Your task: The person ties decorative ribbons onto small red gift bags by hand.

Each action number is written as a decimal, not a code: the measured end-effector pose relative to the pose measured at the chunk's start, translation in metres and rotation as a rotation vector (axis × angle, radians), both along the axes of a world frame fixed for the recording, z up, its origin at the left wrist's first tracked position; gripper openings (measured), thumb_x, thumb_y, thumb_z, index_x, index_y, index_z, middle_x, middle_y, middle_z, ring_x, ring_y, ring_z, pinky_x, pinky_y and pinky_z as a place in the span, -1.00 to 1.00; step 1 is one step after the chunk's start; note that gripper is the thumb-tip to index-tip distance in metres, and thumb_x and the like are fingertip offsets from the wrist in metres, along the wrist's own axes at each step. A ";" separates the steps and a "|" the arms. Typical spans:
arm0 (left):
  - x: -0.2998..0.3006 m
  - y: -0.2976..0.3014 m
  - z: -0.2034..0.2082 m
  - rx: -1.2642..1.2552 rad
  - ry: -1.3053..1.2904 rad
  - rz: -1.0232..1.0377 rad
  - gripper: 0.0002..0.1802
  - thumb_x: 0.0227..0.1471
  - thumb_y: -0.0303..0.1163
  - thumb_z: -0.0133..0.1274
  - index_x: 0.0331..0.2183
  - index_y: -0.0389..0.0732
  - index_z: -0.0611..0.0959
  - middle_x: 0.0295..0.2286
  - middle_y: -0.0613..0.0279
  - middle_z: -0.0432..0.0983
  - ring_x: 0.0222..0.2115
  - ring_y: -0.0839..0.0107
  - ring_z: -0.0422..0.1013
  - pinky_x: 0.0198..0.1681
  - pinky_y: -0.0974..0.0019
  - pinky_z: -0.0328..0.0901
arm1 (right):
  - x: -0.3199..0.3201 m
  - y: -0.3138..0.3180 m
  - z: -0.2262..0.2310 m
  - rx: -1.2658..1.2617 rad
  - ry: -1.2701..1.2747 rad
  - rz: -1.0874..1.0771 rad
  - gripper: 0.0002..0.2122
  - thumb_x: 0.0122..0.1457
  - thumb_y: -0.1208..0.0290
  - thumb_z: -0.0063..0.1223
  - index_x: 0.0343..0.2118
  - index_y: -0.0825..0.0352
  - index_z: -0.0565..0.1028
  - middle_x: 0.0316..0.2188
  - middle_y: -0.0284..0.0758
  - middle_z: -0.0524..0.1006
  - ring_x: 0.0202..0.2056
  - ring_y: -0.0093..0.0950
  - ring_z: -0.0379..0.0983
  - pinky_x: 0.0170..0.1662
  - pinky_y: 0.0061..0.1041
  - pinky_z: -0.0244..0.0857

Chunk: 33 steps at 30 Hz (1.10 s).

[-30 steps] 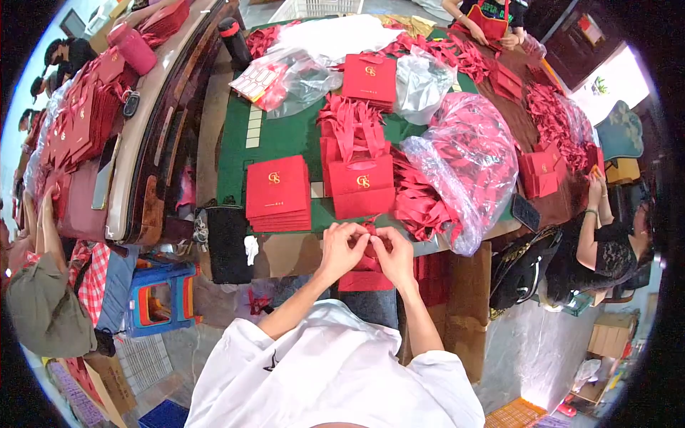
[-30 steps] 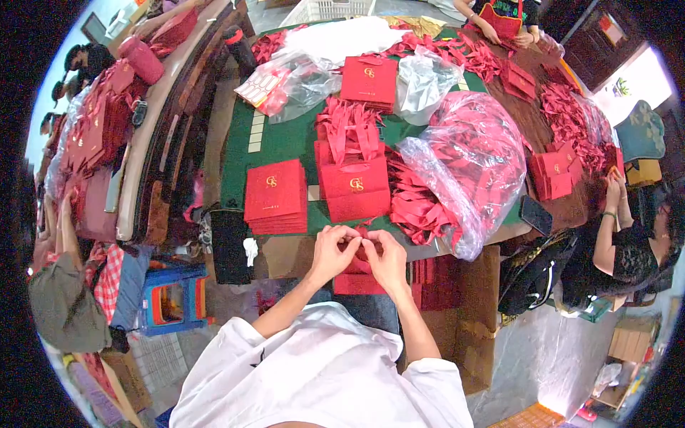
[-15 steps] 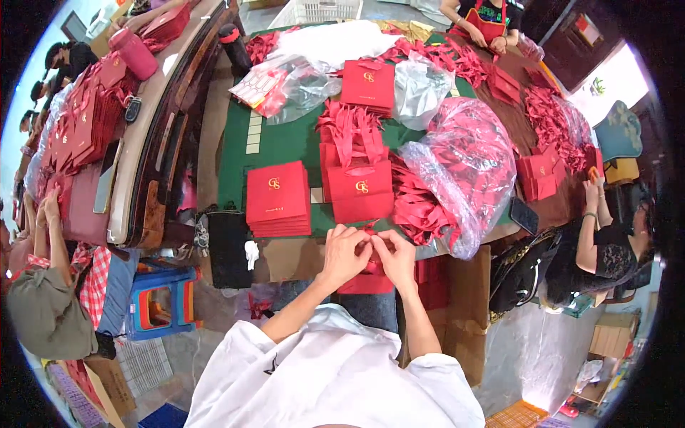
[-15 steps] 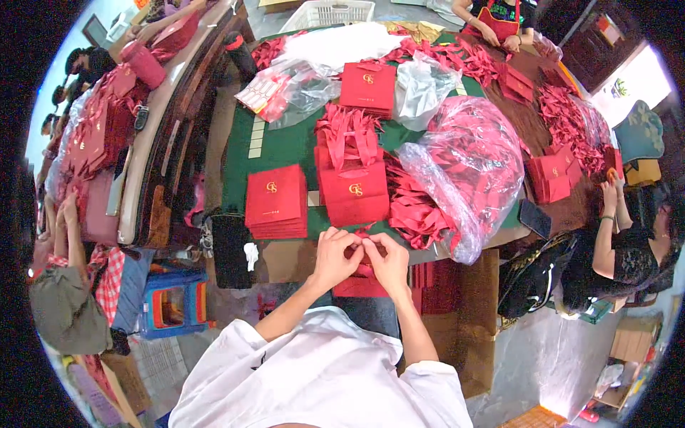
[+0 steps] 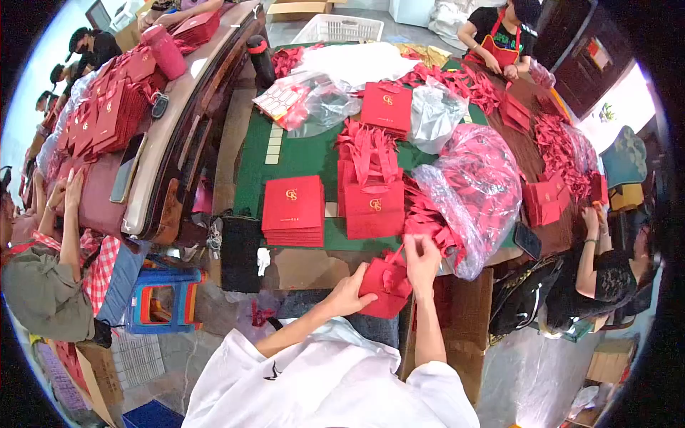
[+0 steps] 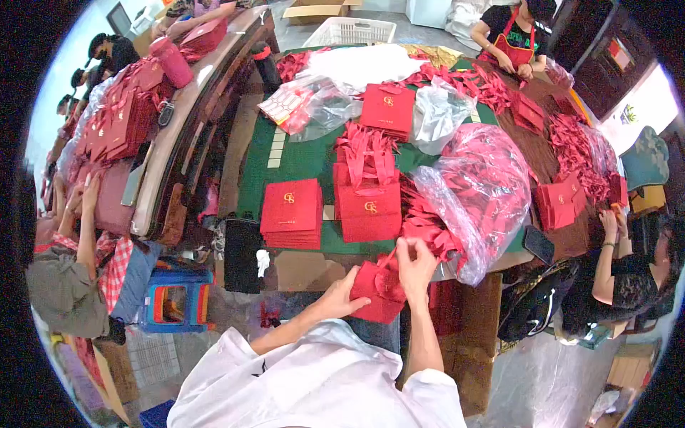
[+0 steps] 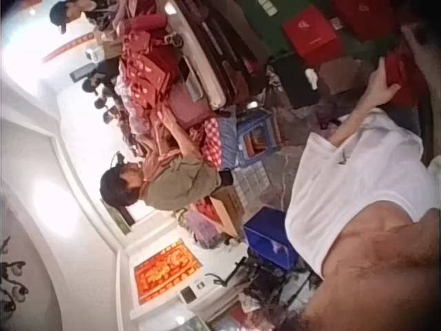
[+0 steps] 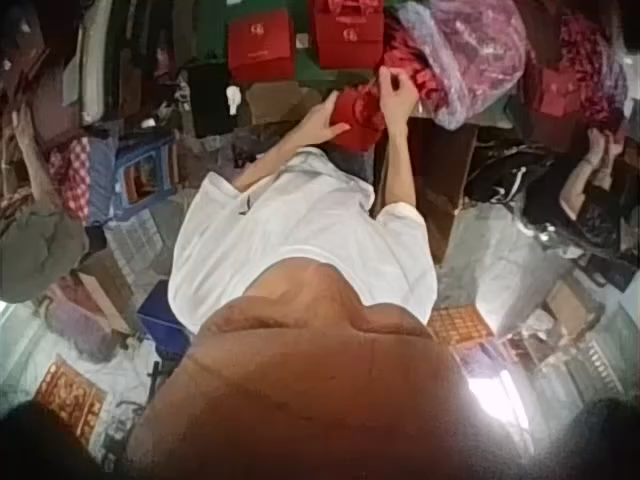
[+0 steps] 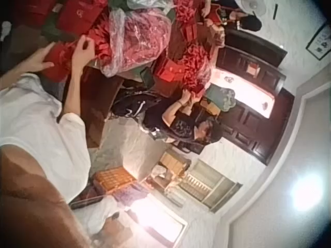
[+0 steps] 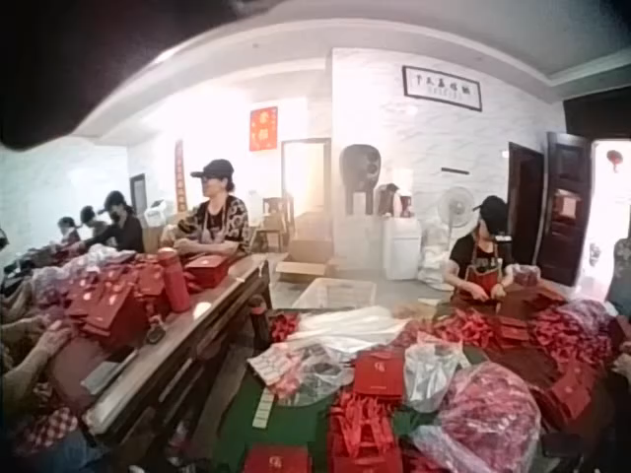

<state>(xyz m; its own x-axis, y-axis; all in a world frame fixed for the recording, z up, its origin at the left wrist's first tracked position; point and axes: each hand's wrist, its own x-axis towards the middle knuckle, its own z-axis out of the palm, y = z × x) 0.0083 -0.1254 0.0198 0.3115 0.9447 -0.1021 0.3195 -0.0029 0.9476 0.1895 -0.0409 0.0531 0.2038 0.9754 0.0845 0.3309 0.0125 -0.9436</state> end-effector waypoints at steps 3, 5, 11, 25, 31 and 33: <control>-0.005 -0.009 0.009 0.027 0.064 -0.013 -0.12 -0.07 -0.32 0.27 0.13 -0.47 0.16 -0.16 -0.35 0.49 -0.13 -0.20 0.45 -0.08 0.01 0.36 | 0.013 0.025 0.011 0.051 -0.091 -0.053 -0.82 0.21 0.39 0.15 -0.43 0.42 0.53 -0.59 -0.46 0.50 -0.52 -0.72 0.32 -0.41 -0.60 0.24; -0.011 -0.006 0.015 0.002 -0.016 -0.021 -0.09 -0.07 -0.31 0.27 0.15 -0.51 0.14 -0.16 -0.36 0.49 -0.12 -0.19 0.46 -0.06 0.03 0.36 | 0.012 0.030 0.001 0.051 -0.016 -0.045 -0.82 0.21 0.39 0.16 -0.43 0.42 0.54 -0.58 -0.47 0.50 -0.51 -0.72 0.32 -0.40 -0.61 0.24; -0.030 0.000 -0.005 -0.069 -0.145 -0.040 -0.04 -0.06 -0.38 0.29 0.22 -0.46 0.11 0.09 -0.14 0.31 0.11 0.19 0.29 0.18 0.19 0.17 | 0.017 0.031 -0.011 0.027 0.068 0.056 -0.84 0.26 0.41 0.10 -0.30 0.43 0.57 -0.46 -0.48 0.56 -0.45 -0.71 0.37 -0.35 -0.66 0.27; -0.036 0.134 0.049 0.235 -0.537 0.281 -0.37 0.07 -0.57 0.13 0.15 -0.32 0.30 0.03 0.16 0.39 0.05 0.41 0.31 0.17 0.29 0.18 | 0.030 -0.039 -0.060 0.158 -0.230 0.005 -0.87 0.23 0.47 0.07 -0.22 0.40 0.54 -0.36 -0.31 0.54 -0.38 -0.52 0.48 -0.29 -0.55 0.38; -0.028 0.128 -0.007 0.257 -0.016 0.523 -0.44 -0.04 -0.45 0.27 -0.02 -0.32 0.38 -0.19 0.01 0.54 -0.15 0.22 0.50 -0.03 0.17 0.37 | 0.030 -0.044 -0.046 0.099 -0.371 -0.079 -0.82 0.18 0.49 0.10 -0.16 0.33 0.52 -0.32 -0.19 0.51 -0.36 -0.31 0.50 -0.29 -0.38 0.38; -0.019 0.122 -0.004 0.265 0.146 0.570 -0.37 -0.05 -0.38 0.29 -0.01 -0.31 0.35 -0.24 0.00 0.55 -0.20 0.11 0.51 -0.08 0.13 0.39 | 0.031 -0.040 -0.043 0.010 -0.389 -0.081 -0.80 0.17 0.49 0.10 -0.13 0.29 0.50 -0.30 -0.16 0.49 -0.34 -0.19 0.50 -0.28 -0.27 0.38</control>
<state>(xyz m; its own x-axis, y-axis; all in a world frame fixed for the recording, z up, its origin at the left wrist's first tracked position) -0.0111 -0.0034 0.0160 -0.2463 0.9569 0.1537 0.4660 -0.0222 0.8845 0.2200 -0.0810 0.0105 0.2312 0.9562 0.1797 0.6639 -0.0201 -0.7475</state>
